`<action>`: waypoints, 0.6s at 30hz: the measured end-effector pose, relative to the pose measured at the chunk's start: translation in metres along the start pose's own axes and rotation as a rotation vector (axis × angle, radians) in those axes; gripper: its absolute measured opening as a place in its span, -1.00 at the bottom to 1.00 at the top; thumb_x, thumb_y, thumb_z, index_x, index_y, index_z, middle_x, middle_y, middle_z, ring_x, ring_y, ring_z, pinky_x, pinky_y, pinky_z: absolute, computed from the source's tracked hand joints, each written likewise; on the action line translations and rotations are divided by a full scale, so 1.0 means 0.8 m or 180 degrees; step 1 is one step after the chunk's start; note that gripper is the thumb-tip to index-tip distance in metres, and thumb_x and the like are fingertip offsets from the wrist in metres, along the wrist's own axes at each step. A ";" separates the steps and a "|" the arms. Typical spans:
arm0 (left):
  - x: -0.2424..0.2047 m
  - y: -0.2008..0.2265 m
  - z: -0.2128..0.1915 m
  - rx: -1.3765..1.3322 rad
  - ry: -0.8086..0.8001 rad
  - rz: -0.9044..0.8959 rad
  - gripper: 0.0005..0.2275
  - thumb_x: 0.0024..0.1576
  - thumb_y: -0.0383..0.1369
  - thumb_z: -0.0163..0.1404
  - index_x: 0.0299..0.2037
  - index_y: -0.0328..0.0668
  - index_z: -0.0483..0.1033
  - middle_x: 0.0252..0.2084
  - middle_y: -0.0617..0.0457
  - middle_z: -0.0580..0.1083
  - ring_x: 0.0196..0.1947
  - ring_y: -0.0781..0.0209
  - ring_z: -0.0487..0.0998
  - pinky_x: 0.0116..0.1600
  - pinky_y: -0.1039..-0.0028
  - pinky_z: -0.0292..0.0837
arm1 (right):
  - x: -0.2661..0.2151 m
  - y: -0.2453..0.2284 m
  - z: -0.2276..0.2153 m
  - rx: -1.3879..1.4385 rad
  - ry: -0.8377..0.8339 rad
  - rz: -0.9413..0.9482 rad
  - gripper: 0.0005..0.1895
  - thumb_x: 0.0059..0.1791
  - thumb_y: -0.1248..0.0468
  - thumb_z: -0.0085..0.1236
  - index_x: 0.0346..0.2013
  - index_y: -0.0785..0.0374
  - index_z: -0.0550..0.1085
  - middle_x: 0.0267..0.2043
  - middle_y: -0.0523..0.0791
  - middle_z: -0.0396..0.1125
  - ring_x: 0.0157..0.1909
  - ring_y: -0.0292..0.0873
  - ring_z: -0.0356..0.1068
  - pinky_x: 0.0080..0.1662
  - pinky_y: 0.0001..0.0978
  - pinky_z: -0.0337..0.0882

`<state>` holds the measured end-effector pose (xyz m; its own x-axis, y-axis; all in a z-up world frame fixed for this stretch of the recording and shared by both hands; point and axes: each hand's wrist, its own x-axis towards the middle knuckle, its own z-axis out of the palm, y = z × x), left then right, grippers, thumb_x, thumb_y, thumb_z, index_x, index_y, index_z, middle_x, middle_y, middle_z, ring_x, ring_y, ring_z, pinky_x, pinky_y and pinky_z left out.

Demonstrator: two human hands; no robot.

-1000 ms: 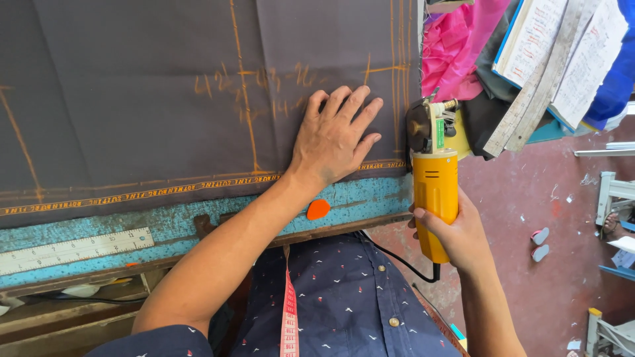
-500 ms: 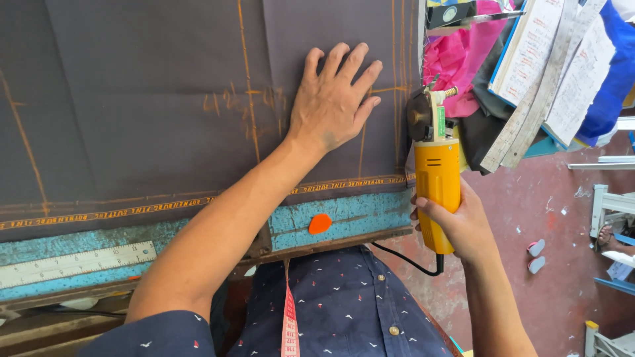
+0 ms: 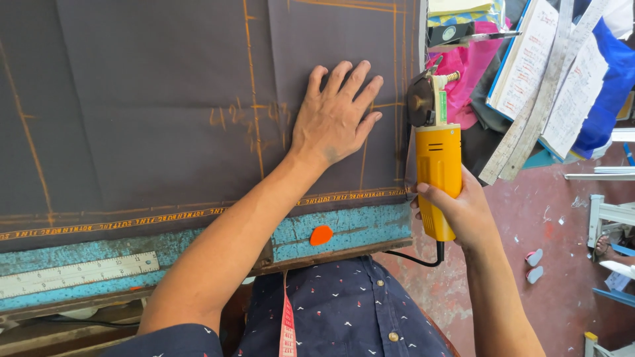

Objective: The person uses a yellow electric rotary cutter to cut a large piece of dark fabric laid out on a blue work table. They follow orange chalk lines drawn on the fabric, guiding the tool with their left hand while holding the cutter in their right hand.

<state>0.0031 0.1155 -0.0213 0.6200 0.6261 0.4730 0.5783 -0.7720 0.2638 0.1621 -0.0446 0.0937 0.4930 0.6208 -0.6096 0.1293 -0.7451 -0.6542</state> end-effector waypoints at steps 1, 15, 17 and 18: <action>-0.001 0.001 0.001 0.0006 -0.0009 -0.0007 -0.60 0.28 -0.07 0.02 0.26 -0.01 0.46 0.31 -0.02 0.36 0.24 -0.04 0.32 0.27 0.03 0.19 | 0.001 -0.003 0.001 0.0007 0.0021 0.0023 -0.55 -0.16 0.26 0.15 0.01 0.27 0.33 -0.23 0.01 0.37 -0.36 -0.01 0.43 -0.33 -0.15 0.45; -0.001 -0.003 0.013 -0.0370 -0.0113 -0.0018 -0.58 0.28 -0.07 -0.06 0.29 -0.01 0.36 0.25 -0.11 0.34 0.31 -0.05 0.25 0.31 -0.01 0.02 | 0.020 -0.038 0.014 -0.0175 0.0092 -0.0427 -0.27 -0.18 0.02 0.31 0.19 0.28 0.34 0.01 0.08 0.33 0.07 0.13 0.36 0.04 0.11 0.40; -0.001 -0.002 0.012 -0.0366 -0.0105 -0.0030 -0.58 0.28 -0.08 -0.05 0.28 -0.02 0.37 0.25 -0.11 0.35 0.31 -0.05 0.25 0.32 -0.01 0.01 | 0.023 -0.043 0.014 -0.0151 0.0088 -0.0436 -0.27 -0.17 0.02 0.31 0.19 0.28 0.34 0.02 0.07 0.33 0.07 0.13 0.36 0.04 0.11 0.40; -0.001 -0.002 0.012 -0.0383 -0.0137 -0.0038 -0.58 0.28 -0.07 -0.07 0.29 -0.02 0.36 0.25 -0.11 0.35 0.31 -0.05 0.24 0.32 -0.01 0.01 | 0.025 -0.044 0.014 -0.0118 0.0077 -0.0402 -0.27 -0.18 0.03 0.31 0.20 0.27 0.33 0.02 0.07 0.32 0.08 0.13 0.35 0.05 0.11 0.40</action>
<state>0.0067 0.1175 -0.0303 0.6372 0.6373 0.4334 0.5195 -0.7705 0.3694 0.1583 -0.0031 0.0994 0.4913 0.7045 -0.5122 0.2232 -0.6703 -0.7078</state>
